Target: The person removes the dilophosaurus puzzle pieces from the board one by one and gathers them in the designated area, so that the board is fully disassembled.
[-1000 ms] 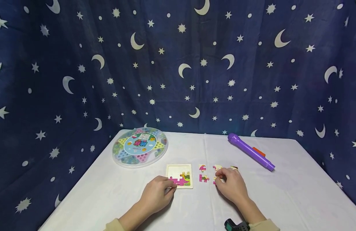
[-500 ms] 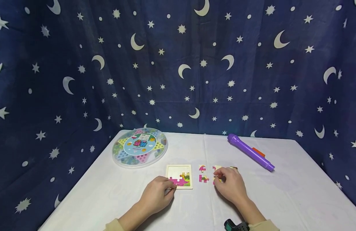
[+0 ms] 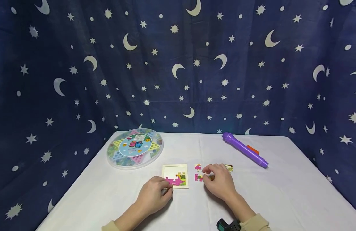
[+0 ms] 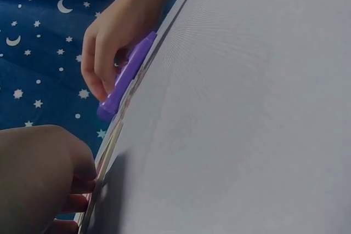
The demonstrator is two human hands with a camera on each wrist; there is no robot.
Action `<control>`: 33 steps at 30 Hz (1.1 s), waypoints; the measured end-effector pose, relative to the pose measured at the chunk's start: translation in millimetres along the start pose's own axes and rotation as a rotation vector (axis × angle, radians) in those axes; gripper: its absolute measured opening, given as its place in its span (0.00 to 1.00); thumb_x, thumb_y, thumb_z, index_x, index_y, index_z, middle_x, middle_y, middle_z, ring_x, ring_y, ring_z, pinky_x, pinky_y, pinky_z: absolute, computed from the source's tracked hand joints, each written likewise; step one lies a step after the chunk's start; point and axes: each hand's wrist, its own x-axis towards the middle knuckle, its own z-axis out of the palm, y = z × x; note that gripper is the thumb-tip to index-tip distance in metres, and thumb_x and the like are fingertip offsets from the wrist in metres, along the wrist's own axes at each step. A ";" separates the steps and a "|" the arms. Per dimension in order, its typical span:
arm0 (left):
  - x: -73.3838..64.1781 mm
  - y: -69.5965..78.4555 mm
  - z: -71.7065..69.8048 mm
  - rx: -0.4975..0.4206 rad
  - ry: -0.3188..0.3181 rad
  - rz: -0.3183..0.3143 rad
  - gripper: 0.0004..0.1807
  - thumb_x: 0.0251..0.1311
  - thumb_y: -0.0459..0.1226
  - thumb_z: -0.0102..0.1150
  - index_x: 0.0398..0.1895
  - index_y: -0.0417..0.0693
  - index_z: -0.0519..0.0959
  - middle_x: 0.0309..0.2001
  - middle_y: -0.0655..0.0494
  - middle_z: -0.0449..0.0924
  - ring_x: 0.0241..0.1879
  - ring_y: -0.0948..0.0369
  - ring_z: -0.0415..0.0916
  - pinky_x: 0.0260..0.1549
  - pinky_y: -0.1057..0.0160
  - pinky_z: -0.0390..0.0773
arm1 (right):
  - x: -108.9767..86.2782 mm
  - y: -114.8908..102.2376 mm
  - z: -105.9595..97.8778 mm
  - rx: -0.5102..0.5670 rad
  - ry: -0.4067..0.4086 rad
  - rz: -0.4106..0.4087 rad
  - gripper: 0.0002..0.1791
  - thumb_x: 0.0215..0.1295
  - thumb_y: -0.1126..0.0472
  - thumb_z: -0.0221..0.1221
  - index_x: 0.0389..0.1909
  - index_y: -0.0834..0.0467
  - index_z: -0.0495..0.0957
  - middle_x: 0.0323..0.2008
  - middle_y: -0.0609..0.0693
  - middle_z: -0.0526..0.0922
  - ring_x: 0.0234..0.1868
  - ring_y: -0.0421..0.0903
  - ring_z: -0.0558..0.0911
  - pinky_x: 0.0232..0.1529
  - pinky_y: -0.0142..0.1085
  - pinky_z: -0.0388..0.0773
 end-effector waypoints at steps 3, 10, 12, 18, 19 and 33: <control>1.0 -0.3 -0.8 -0.012 -0.002 0.003 0.05 0.51 0.38 0.70 0.20 0.55 0.86 0.22 0.67 0.77 0.30 0.67 0.74 0.28 0.65 0.77 | 0.7 -4.5 2.2 0.015 -0.013 -0.018 0.08 0.55 0.62 0.70 0.33 0.46 0.85 0.30 0.34 0.79 0.38 0.44 0.75 0.40 0.43 0.74; -1.2 -0.6 -1.2 -0.020 -0.001 0.001 0.05 0.51 0.38 0.70 0.20 0.54 0.86 0.22 0.68 0.77 0.29 0.67 0.74 0.29 0.66 0.76 | 2.8 -16.3 8.5 0.011 -0.069 -0.085 0.08 0.55 0.61 0.72 0.34 0.45 0.84 0.35 0.34 0.82 0.41 0.43 0.76 0.43 0.43 0.74; -1.2 -1.3 -0.7 -0.020 -0.002 0.000 0.05 0.51 0.38 0.71 0.20 0.55 0.86 0.22 0.69 0.76 0.29 0.67 0.73 0.28 0.66 0.76 | 4.3 -21.0 11.4 0.010 -0.100 -0.098 0.08 0.56 0.59 0.73 0.34 0.45 0.84 0.35 0.35 0.82 0.40 0.42 0.75 0.43 0.42 0.74; -1.2 -3.5 1.8 -0.030 -0.002 -0.008 0.03 0.50 0.38 0.72 0.23 0.56 0.86 0.25 0.68 0.78 0.30 0.67 0.75 0.30 0.65 0.77 | 10.6 -36.1 23.8 -0.001 -0.175 -0.112 0.08 0.58 0.54 0.73 0.38 0.44 0.84 0.38 0.38 0.81 0.40 0.41 0.74 0.41 0.41 0.72; -1.4 -3.8 2.4 -0.031 -0.001 -0.008 0.03 0.50 0.38 0.72 0.24 0.56 0.86 0.27 0.67 0.79 0.31 0.67 0.76 0.30 0.65 0.78 | 12.0 -37.9 26.1 -0.002 -0.186 -0.109 0.09 0.59 0.53 0.73 0.38 0.44 0.85 0.40 0.39 0.82 0.41 0.42 0.74 0.42 0.41 0.73; 0.2 -6.8 6.8 0.007 0.013 0.085 0.09 0.58 0.38 0.70 0.42 0.54 0.89 0.46 0.55 0.84 0.49 0.57 0.80 0.45 0.57 0.83 | 27.2 -51.6 37.3 -0.028 -0.314 -0.092 0.11 0.67 0.55 0.67 0.49 0.51 0.85 0.48 0.47 0.83 0.50 0.50 0.76 0.53 0.52 0.73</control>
